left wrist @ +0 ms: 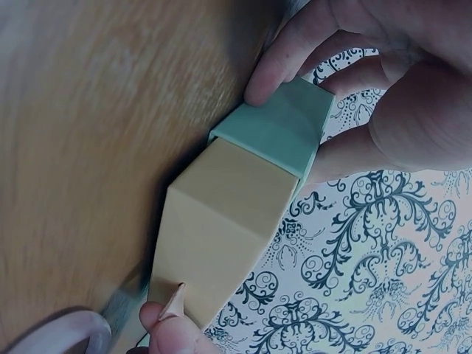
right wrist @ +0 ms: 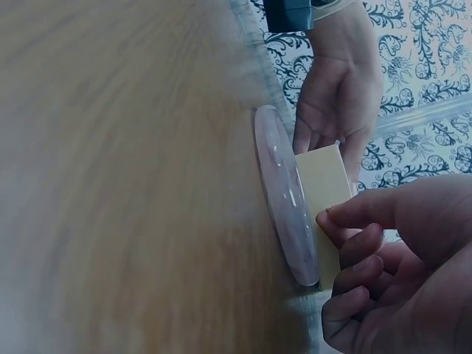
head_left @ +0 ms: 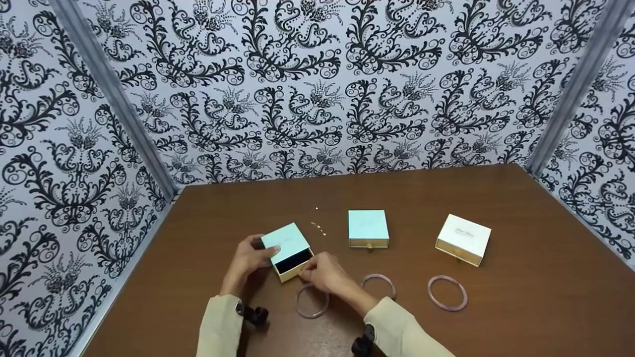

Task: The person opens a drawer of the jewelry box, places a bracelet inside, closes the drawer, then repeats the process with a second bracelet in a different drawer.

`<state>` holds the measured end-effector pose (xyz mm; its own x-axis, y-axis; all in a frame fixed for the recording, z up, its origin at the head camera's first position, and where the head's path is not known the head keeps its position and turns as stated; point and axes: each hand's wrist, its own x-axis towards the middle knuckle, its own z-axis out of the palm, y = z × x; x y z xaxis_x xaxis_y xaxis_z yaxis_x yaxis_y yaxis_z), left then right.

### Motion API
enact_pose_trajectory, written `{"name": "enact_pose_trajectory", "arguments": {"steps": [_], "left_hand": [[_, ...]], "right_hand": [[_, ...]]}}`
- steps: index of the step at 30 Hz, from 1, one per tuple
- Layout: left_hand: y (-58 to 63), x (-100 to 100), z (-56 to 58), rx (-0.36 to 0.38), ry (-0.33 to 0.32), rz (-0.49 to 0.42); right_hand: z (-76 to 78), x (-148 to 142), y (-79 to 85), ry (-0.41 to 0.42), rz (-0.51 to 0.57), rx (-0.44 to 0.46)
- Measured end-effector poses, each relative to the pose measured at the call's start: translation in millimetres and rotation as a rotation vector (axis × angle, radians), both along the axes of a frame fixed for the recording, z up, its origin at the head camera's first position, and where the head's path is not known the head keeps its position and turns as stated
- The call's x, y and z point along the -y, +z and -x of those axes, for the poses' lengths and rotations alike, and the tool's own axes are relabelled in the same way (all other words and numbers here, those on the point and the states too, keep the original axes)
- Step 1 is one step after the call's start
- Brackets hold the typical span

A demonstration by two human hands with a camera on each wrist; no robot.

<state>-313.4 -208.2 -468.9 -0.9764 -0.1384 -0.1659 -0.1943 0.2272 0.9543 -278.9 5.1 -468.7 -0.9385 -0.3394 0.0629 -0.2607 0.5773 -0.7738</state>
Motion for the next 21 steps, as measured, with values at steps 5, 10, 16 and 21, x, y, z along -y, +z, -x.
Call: {"name": "enact_pose_trajectory", "arguments": {"steps": [5, 10, 16, 21], "left_hand": [[1.5, 0, 0.1, 0.011, 0.007, 0.016], [1.3, 1, -0.3, 0.006, 0.01, 0.032], [-0.3, 1, -0.1, 0.007, 0.011, 0.022], [0.1, 0, 0.2, 0.016, 0.014, 0.022]], "right_hand": [[-1.4, -2, 1.1, 0.008, -0.009, 0.003], [-3.0, -5, 1.9, 0.011, -0.01, 0.02], [-3.9, -8, 3.7, 0.012, -0.024, 0.025], [-5.9, -11, 5.9, 0.026, -0.009, 0.03]]}}
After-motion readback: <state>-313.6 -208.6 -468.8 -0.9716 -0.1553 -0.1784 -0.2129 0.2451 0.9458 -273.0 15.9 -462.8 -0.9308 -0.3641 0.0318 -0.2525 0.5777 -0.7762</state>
